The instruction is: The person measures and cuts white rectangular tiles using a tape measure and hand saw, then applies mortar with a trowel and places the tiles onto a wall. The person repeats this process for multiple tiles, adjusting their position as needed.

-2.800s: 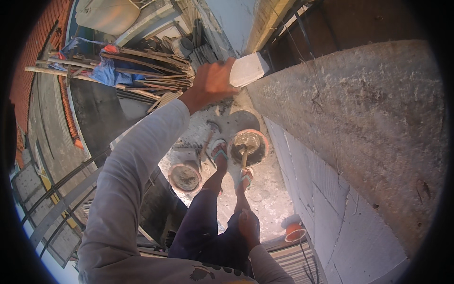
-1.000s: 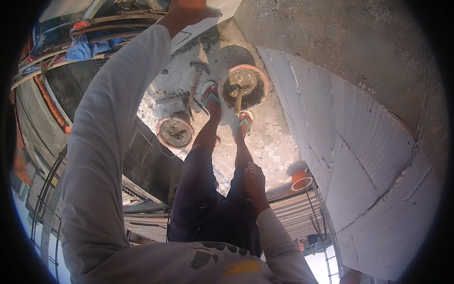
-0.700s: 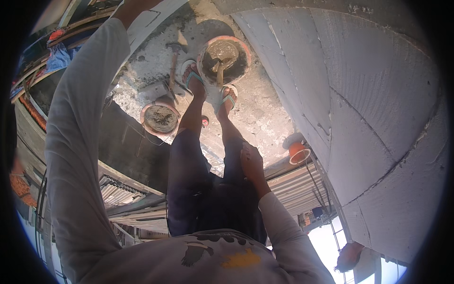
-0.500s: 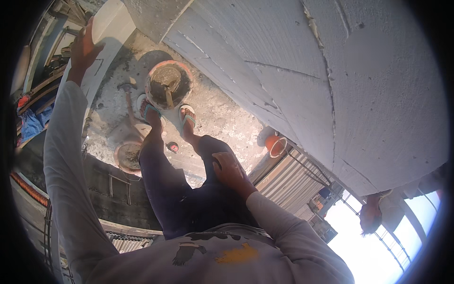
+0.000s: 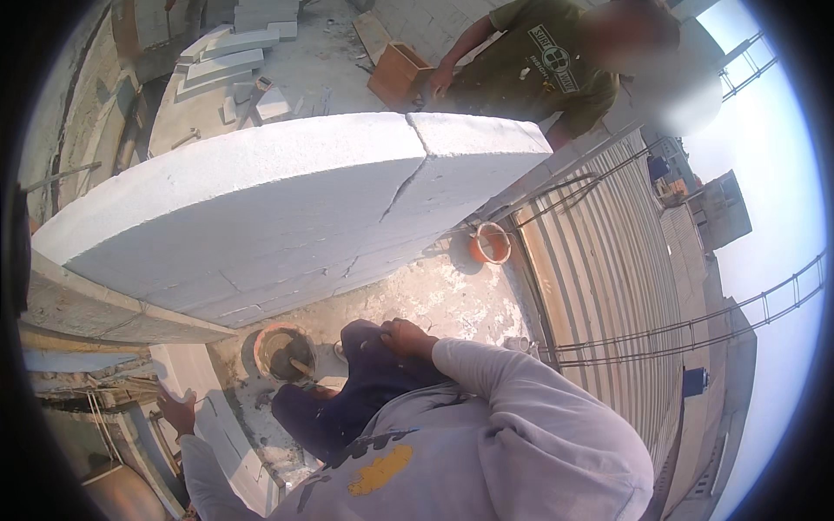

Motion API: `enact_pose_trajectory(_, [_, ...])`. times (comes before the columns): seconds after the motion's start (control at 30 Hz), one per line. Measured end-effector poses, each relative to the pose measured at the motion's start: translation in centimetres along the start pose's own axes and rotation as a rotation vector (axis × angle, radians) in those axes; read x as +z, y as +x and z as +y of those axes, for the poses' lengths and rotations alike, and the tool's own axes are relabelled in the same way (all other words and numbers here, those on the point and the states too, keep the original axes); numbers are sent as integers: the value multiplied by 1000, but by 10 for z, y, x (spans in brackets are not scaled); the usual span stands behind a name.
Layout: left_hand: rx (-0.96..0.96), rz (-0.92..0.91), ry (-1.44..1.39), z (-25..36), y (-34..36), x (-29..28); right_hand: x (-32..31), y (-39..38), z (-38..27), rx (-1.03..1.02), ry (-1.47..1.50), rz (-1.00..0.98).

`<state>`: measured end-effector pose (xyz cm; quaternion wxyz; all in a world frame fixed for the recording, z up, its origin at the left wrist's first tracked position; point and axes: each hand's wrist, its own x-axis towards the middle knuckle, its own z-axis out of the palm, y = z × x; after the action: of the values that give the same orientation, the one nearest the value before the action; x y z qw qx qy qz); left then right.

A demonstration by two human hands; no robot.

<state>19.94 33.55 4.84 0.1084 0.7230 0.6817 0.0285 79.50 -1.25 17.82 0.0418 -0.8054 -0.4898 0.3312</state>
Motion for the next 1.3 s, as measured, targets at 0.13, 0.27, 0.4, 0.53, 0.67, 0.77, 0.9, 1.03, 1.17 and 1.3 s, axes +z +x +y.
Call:
enact_pose_trajectory(0.13, [-7, -81, -107, 27, -25, -43, -5, -14, 15, 170, 195, 11])
enact_pose_trajectory(0.27, [65, -154, -323, 59, -63, -87, 6, -29, 42, 231, 284, 111])
enact_pose_trajectory(0.4, [-63, -235, -400, 92, -117, -122, 9, -40, 46, 314, 341, 57])
enact_pose_trajectory(0.53, [-106, -380, -502, 137, -167, -163, -60, -53, 2, -85, 109, -168])
enact_pose_trajectory(0.67, [-145, -438, -399, 177, -202, -149, -202, -95, -89, -437, 412, -138])
enact_pose_trajectory(0.77, [-286, -401, -504, 183, -238, -154, -329, -94, -164, -640, 883, -245])
enact_pose_trajectory(0.9, [-333, -443, -544, 200, -268, -168, -458, -63, -225, -919, 1413, 7])
enact_pose_trajectory(1.03, [-300, -477, -543, 237, -265, -176, -573, -19, -241, -869, 1946, 112])
enact_pose_trajectory(1.17, [-317, -454, -525, 255, -267, -194, -651, 9, -243, -869, 2077, 168])
enact_pose_trajectory(1.3, [-344, -430, -532, 261, -275, -205, -675, 9, -259, -884, 2094, 186])
